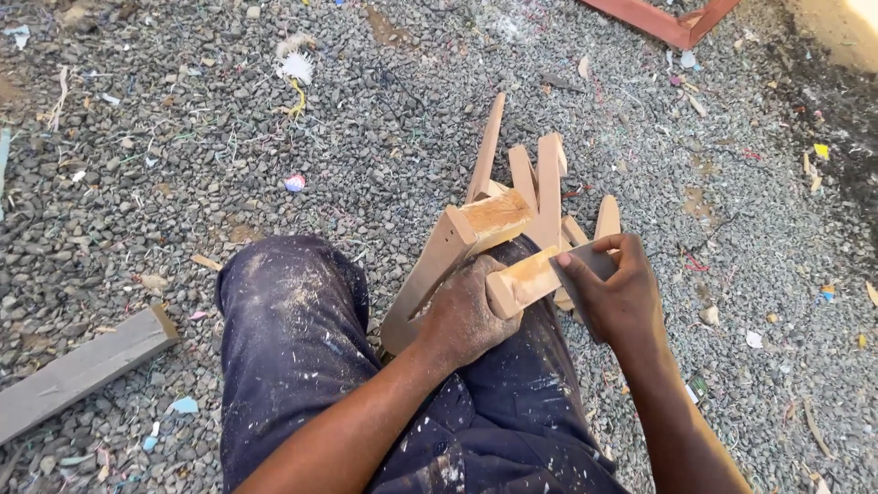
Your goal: Sanding small wooden furniture components by hand using sandpaper to smooth the surfaces.
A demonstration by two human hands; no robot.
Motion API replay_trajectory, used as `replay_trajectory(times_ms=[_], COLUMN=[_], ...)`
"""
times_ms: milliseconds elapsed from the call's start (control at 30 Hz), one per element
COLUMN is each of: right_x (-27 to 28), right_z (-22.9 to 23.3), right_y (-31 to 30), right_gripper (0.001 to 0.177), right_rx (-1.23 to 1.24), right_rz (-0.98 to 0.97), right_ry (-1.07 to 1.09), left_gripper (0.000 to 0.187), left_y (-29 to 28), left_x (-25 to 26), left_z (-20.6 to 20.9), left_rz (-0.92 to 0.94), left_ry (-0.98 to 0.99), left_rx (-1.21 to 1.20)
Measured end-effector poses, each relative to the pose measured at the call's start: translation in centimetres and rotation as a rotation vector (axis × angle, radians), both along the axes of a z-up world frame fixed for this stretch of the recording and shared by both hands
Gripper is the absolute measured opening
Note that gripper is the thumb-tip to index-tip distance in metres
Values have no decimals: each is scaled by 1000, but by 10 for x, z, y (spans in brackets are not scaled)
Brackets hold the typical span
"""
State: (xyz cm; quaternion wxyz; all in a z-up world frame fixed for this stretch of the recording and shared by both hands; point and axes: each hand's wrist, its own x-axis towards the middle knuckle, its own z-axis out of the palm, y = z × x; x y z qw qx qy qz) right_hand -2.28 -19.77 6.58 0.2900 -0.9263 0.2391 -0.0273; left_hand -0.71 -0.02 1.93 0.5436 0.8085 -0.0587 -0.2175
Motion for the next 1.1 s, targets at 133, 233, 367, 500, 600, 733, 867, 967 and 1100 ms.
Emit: replay_trajectory(times_ms=[133, 233, 367, 500, 600, 733, 867, 967, 1100], right_x=[-13, -8, 0, -15, 4, 5, -9, -1, 5], right_z=[3, -2, 0, 27, 5, 19, 19, 19, 16], right_y=[29, 23, 11, 61, 27, 31, 52, 38, 26], right_gripper=[62, 73, 63, 54, 51, 53, 57, 52, 61], right_rx=[-16, 78, -63, 23, -1, -70, 61, 62, -102], right_rz=[66, 54, -25, 117, 11, -75, 100, 51, 29], right_ry=[19, 55, 54, 169, 125, 216, 238, 218, 130], left_gripper=[52, 57, 57, 40, 46, 43, 38, 42, 45], left_y=[-3, -5, -5, -1, -8, -6, -2, -6, -8], left_x=[0, -3, -5, -12, -13, -15, -14, -16, -13], left_z=[2, -6, -8, -14, -22, -21, -16, -22, -26], left_rz=[-8, -13, -24, 49, 30, 49, 37, 31, 39], left_ry=[-47, -86, -131, -426, -482, -534, -465, -460, -511], left_rx=[8, 16, 29, -90, -24, -31, -91, -61, -30])
